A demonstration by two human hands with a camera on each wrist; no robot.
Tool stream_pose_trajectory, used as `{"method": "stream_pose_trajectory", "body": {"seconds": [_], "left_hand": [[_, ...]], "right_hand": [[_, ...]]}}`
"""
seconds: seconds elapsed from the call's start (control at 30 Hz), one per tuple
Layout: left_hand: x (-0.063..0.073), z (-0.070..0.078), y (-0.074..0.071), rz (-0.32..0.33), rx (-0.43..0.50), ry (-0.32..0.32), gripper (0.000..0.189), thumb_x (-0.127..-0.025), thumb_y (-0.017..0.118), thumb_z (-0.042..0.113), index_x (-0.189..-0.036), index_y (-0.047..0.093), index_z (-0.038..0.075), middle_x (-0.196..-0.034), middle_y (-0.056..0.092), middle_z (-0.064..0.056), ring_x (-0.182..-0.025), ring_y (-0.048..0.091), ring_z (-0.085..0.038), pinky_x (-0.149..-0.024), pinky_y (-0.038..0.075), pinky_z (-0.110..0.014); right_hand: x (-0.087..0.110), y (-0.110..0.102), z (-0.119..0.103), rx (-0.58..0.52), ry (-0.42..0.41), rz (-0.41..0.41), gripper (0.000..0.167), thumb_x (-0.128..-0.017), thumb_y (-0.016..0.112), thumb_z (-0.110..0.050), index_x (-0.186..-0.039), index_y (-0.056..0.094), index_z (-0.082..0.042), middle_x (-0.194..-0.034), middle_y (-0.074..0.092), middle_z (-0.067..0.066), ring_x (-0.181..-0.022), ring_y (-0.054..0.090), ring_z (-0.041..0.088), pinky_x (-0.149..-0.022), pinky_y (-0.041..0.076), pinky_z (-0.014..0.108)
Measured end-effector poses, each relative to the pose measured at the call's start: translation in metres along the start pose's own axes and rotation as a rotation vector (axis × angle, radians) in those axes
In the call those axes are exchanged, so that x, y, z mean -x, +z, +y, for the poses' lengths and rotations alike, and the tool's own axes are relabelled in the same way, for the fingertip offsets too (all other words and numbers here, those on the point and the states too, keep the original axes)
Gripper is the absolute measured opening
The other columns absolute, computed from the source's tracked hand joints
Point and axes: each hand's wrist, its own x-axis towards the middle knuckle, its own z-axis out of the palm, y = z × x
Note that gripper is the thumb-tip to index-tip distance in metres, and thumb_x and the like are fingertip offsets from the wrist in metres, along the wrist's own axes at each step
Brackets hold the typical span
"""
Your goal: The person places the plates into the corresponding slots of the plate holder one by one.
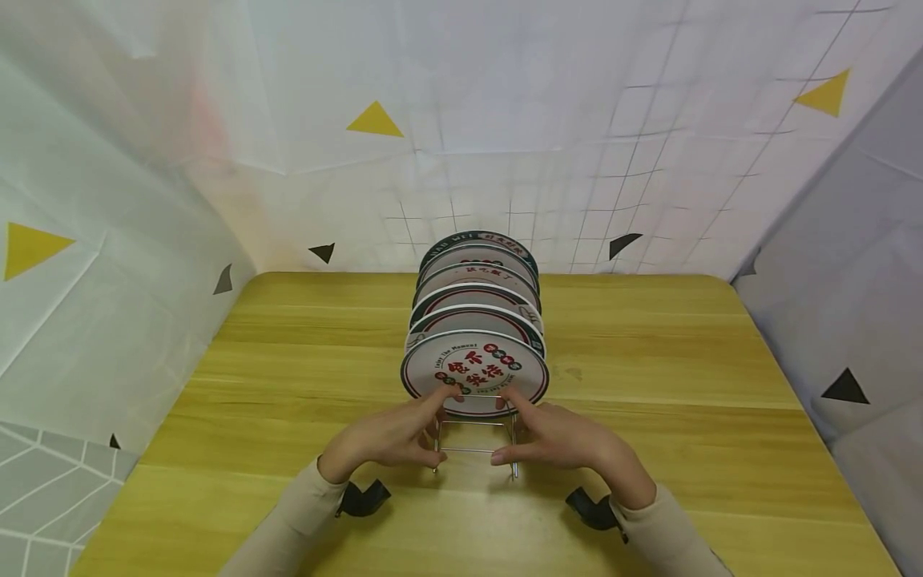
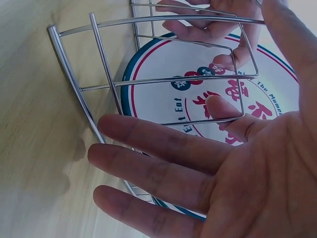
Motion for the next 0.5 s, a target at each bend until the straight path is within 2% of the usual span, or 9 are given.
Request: {"method": "stream_pose_trajectory", "body": {"seconds": [0.37, 0.5], "left_hand": [[0.0002, 0.0039, -0.0012, -0.002, -0.012, 0.007, 0.082, -0.082, 0.075, 0.014, -0.145, 0.023, 0.007, -0.100, 0.058, -0.016, -0.084, 0.057, -0.019, -0.070, 0.045, -0.019], [0.0015, 0.0034, -0.0006, -0.002, -0.010, -0.006, 0.084, -0.082, 0.075, 0.014, -0.146, 0.022, 0.007, -0.101, 0.057, -0.015, -0.087, 0.058, -0.020, -0.072, 0.046, -0.019]], "right_hand": [[0.0010, -0.0003, -0.0009, -0.003, 0.007, 0.005, 0.077, -0.086, 0.067, -0.054, -0.140, 0.029, -0.013, -0.124, 0.064, 0.019, -0.111, 0.064, 0.034, -0.094, 0.049, 0.054], [0.0009, 0.0005, -0.0018, 0.043, 0.003, 0.027, 0.077, -0.085, 0.068, -0.055, -0.139, 0.031, -0.014, -0.122, 0.064, 0.016, -0.107, 0.065, 0.032, -0.091, 0.050, 0.051]]}}
